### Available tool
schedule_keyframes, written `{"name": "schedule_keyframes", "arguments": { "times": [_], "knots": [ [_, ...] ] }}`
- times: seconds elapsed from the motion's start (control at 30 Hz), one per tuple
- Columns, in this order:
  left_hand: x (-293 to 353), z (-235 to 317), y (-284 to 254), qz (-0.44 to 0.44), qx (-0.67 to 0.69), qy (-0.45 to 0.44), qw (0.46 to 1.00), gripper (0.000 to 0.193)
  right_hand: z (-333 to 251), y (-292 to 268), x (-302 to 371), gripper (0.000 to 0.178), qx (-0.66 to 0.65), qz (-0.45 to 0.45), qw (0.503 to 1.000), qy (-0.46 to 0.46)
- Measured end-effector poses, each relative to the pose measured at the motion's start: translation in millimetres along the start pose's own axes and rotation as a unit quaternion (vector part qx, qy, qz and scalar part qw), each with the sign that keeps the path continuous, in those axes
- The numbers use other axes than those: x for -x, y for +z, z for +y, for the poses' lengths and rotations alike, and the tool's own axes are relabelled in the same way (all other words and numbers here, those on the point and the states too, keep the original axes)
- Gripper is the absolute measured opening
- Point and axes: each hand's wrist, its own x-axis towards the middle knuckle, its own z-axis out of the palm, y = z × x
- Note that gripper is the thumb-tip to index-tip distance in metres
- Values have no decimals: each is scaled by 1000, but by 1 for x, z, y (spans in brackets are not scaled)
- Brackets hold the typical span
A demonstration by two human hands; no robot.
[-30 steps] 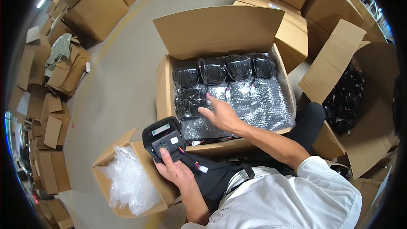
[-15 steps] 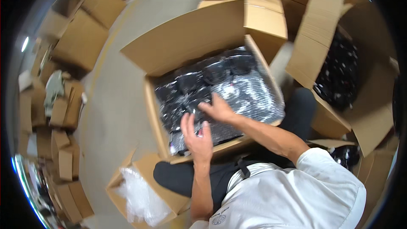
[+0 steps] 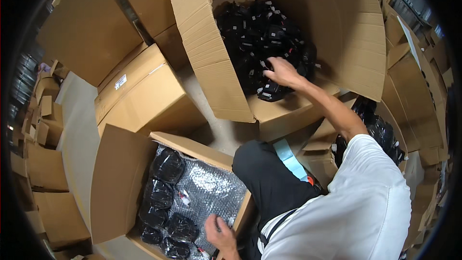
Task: The person transfers electronic components from one cardboard box to another by hand, using bubble wrap as padding.
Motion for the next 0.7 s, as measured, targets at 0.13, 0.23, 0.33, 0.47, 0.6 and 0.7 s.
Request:
{"name": "schedule_keyframes", "arguments": {
  "times": [0.13,0.23,0.33,0.47,0.6,0.7],
  "knots": [
    [-3,14,28,-50,-29,68,996,14,68,45,-17,62,263,43,963,-27],
    [-10,17,34,-50,-29,45,997,12,69,86,-47,65,290,28,956,32],
    [-6,18,35,-47,-38,39,997,10,63,114,-60,45,297,-33,954,20],
    [-9,23,36,-38,-44,31,998,7,78,144,-56,33,390,-69,918,24],
    [-7,20,37,-16,-38,39,998,5,86,149,-53,34,367,-15,930,28],
    [-4,18,35,-9,-36,37,999,6,93,133,-42,31,313,0,950,0]
  ]
}}
